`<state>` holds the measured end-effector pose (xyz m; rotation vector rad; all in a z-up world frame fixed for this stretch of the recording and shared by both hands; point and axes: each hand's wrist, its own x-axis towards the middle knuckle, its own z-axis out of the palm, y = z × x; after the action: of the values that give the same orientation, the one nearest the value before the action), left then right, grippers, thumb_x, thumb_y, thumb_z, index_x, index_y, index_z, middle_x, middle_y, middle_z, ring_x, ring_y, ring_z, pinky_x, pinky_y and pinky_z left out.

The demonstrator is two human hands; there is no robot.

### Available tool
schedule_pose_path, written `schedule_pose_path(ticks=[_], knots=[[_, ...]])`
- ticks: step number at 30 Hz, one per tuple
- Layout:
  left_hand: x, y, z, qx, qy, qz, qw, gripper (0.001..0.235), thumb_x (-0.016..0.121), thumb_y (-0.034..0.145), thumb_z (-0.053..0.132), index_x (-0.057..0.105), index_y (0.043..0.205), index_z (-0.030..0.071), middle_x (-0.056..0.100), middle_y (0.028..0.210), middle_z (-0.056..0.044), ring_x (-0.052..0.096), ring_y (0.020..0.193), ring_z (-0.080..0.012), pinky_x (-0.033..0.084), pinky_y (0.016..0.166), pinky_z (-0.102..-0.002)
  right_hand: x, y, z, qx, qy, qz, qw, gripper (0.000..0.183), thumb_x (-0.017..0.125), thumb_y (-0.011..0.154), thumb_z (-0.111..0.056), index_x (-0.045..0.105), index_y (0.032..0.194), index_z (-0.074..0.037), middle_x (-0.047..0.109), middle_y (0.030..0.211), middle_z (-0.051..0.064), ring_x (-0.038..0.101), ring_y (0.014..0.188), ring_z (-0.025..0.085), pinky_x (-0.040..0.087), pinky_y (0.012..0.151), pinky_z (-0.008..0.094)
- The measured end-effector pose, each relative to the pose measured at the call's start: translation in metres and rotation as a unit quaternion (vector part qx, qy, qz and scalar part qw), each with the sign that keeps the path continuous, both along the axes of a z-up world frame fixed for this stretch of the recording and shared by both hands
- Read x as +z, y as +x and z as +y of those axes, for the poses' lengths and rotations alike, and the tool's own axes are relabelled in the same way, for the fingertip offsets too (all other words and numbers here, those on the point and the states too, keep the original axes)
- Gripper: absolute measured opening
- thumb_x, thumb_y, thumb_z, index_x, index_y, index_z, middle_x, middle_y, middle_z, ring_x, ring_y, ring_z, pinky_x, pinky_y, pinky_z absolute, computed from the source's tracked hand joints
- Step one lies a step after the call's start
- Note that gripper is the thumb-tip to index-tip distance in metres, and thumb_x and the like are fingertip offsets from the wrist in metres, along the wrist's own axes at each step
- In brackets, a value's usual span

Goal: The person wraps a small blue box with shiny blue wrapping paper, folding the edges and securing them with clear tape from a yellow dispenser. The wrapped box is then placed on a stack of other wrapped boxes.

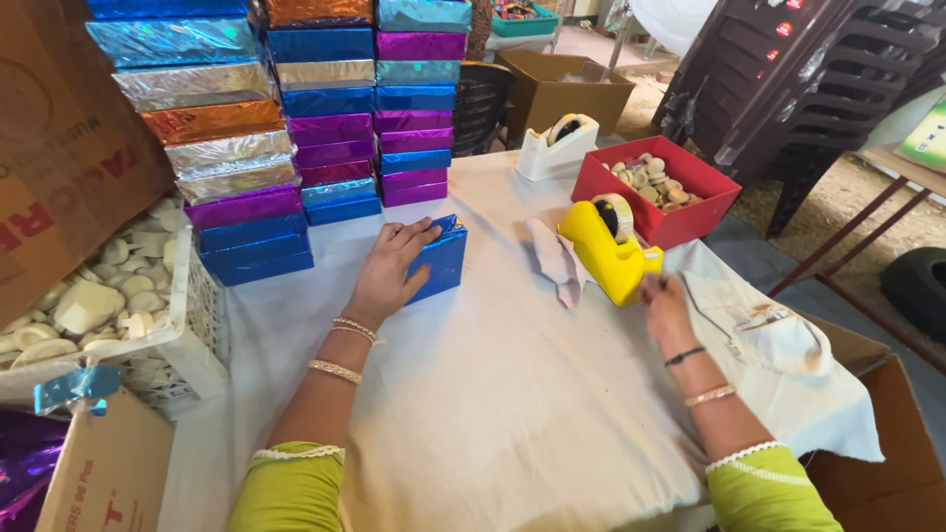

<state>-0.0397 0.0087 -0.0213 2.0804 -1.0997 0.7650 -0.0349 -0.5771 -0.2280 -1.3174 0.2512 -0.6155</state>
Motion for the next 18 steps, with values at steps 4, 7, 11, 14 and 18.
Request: schedule_pose_path(ticks=[4, 7, 11, 14, 18], knots=[[-0.001, 0.001, -0.001, 0.000, -0.005, 0.003, 1.000, 0.057, 0.068, 0.081, 0.012, 0.061, 0.138, 0.008, 0.058, 0.146, -0.012, 0.052, 0.118, -0.0376, 0.044, 0.109, -0.044, 0.029, -0.035, 0.049, -0.003, -0.032, -0.004, 0.999, 0.011, 0.062, 0.102, -0.014, 0.055, 0.105, -0.007, 0.064, 0.096, 0.002, 0.061, 0.081, 0.013, 0.052, 0.074, 0.028], [-0.001, 0.004, 0.000, 0.003, 0.003, 0.009, 1.000, 0.057, 0.067, 0.082, 0.013, 0.061, 0.138, 0.009, 0.057, 0.146, -0.012, 0.052, 0.119, -0.0367, 0.044, 0.109, -0.044, 0.074, -0.058, 0.094, -0.086, -0.204, -0.047, 0.974, 0.015, 0.061, 0.108, -0.014, 0.052, 0.105, -0.003, 0.062, 0.097, 0.004, 0.059, 0.083, 0.012, 0.052, 0.077, 0.026], [-0.005, 0.004, -0.002, 0.010, 0.006, 0.009, 1.000, 0.059, 0.068, 0.081, 0.014, 0.060, 0.139, 0.009, 0.057, 0.146, -0.011, 0.051, 0.120, -0.0378, 0.044, 0.108, -0.044, 0.154, -0.088, 0.171, -0.101, -0.342, -0.144, 0.923, 0.011, 0.066, 0.104, -0.009, 0.060, 0.111, -0.002, 0.061, 0.105, 0.005, 0.059, 0.092, 0.012, 0.050, 0.084, 0.026], [-0.004, 0.005, -0.003, 0.013, 0.009, 0.005, 1.000, 0.060, 0.068, 0.080, 0.016, 0.059, 0.139, 0.009, 0.057, 0.146, -0.011, 0.051, 0.120, -0.0377, 0.044, 0.108, -0.044, 0.198, -0.083, 0.216, -0.052, -0.452, -0.179, 0.872, 0.014, 0.071, 0.095, -0.007, 0.066, 0.108, -0.004, 0.061, 0.109, 0.008, 0.062, 0.098, 0.014, 0.052, 0.084, 0.026], [-0.004, 0.004, -0.003, 0.013, 0.011, -0.009, 1.000, 0.059, 0.068, 0.082, 0.017, 0.059, 0.140, 0.009, 0.057, 0.146, -0.012, 0.051, 0.121, -0.0372, 0.043, 0.110, -0.044, 0.228, -0.054, 0.265, 0.087, -0.471, -0.194, 0.856, 0.014, 0.074, 0.092, -0.008, 0.067, 0.104, -0.005, 0.062, 0.103, 0.007, 0.061, 0.095, 0.013, 0.053, 0.081, 0.025]])
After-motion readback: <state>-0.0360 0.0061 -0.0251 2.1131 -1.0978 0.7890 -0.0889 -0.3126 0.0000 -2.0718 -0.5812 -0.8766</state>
